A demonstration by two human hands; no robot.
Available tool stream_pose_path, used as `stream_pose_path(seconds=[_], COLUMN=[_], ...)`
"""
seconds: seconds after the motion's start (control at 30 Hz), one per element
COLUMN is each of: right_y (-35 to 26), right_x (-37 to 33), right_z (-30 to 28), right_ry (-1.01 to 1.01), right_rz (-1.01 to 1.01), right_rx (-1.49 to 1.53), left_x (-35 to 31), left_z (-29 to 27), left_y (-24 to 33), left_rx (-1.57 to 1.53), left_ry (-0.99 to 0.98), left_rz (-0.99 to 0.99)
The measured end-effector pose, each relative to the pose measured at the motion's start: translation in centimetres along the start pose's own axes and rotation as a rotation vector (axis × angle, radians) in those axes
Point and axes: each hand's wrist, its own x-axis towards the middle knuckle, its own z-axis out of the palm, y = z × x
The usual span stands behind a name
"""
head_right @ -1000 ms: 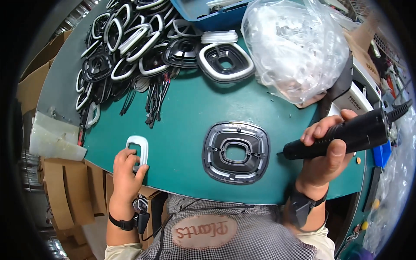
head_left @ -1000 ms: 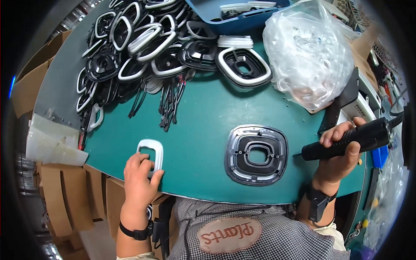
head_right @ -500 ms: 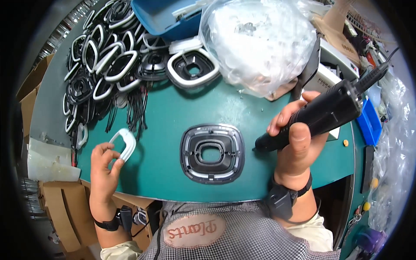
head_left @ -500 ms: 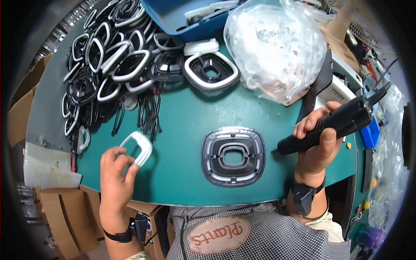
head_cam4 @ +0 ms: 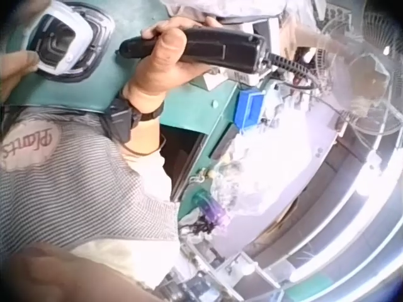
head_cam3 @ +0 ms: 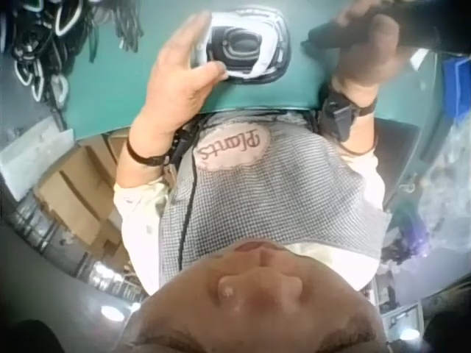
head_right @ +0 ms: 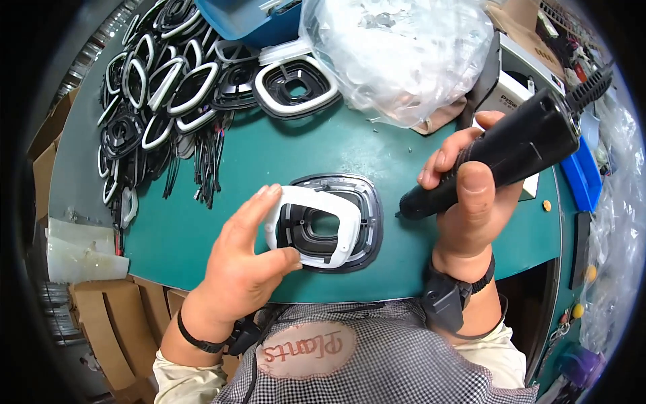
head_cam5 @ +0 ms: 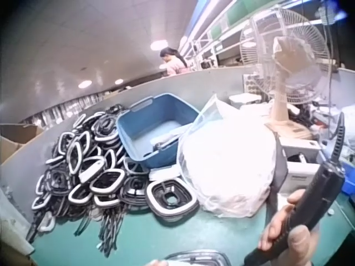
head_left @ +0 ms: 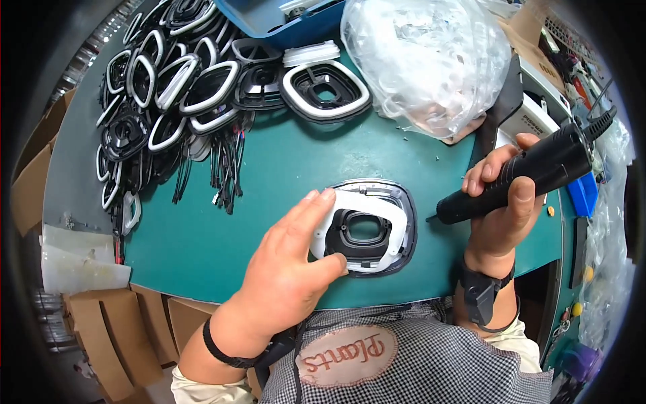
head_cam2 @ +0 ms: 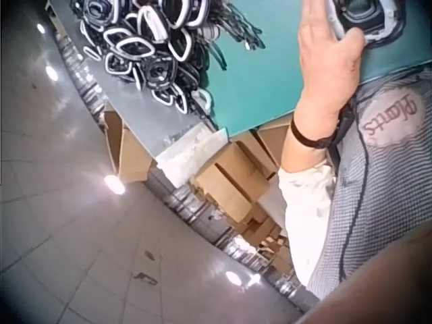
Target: Use an electric screwdriver to assemble plastic housings and internal components for light fixtures.
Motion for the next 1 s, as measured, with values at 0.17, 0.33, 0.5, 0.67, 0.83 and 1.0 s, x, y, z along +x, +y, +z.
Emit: stream_pose_path(seconds=[0.17,0.33,0.5,0.67,0.83,1.0], right_y=[-0.1,0.0,0.0,0.3,0.2,0.3], right_x=[0.1,0.2,0.3,0.2,0.3,0.4], right_z=[-0.1,0.2,-0.1,-0.1,-0.3,-0.3], right_ry=[0.020,-0.004,-0.007,-0.027,-0.034,-0.048], right_rz=[-0.011,-0.028,-0.036,-0.055,-0.060,-0.075], right_rx=[0.001,-0.011,-0.025,-0.028,-0.029,-0.039], left_x=[0.5,0.8,1.6,1.6,1.0,0.6], left_z=[0.4,1.5,1.9,1.9,2.2,2.7], left_y=[0.3,-0.1,0.1,0.1,-0.2,-0.5], left_rx=[0.013,-0.055,-0.080,-0.065,-0.040,-0.051], left_ry=[-0.077,-0.141,-0.148,-0.170,-0.146,-0.092], left_rz=[-0.042,-0.204,-0.222,-0.227,-0.192,-0.238])
